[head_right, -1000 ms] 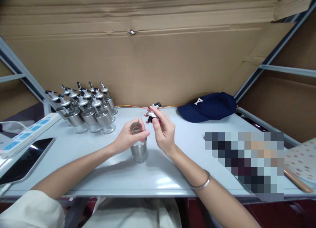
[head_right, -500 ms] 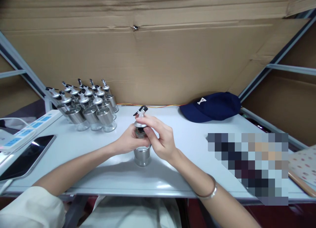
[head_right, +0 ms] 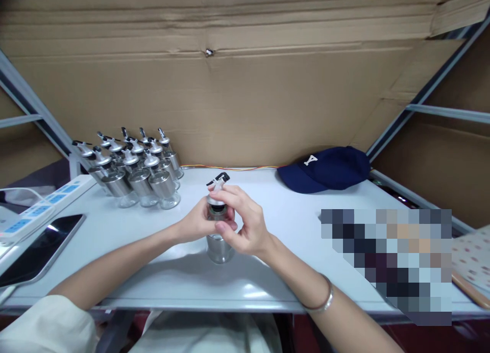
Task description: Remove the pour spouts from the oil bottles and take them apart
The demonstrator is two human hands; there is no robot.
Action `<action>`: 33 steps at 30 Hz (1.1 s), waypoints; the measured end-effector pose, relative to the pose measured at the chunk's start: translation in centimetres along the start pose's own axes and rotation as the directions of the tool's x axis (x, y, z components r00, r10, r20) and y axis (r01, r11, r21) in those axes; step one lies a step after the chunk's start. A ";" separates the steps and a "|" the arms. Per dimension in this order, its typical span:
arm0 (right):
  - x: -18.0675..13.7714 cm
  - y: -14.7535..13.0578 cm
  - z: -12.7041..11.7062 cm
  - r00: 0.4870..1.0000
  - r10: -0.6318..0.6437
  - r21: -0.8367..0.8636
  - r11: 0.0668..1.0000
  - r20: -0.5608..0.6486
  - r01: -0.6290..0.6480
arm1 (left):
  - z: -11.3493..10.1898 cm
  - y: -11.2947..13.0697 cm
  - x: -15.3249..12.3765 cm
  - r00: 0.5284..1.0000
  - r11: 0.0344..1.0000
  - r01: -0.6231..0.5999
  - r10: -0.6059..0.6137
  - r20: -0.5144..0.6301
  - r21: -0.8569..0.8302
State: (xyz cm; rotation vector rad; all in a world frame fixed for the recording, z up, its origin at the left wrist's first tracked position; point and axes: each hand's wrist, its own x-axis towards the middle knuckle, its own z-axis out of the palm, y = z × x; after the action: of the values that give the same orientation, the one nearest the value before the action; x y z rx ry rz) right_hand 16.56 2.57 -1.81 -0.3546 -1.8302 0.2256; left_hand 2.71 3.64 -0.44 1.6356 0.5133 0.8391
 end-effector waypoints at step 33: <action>-1.3 0.9 0.7 0.981 -0.192 -0.182 0.966 -0.023 0.185 | 1.0 -1.1 -0.3 0.997 0.947 0.062 -0.073 -0.024 -0.314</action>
State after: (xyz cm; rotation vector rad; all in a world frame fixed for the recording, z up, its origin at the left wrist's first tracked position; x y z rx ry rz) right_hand 16.34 2.95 -3.47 -0.3051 -1.8353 -0.0789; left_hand 3.38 3.07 -1.67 1.3067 0.4336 0.8531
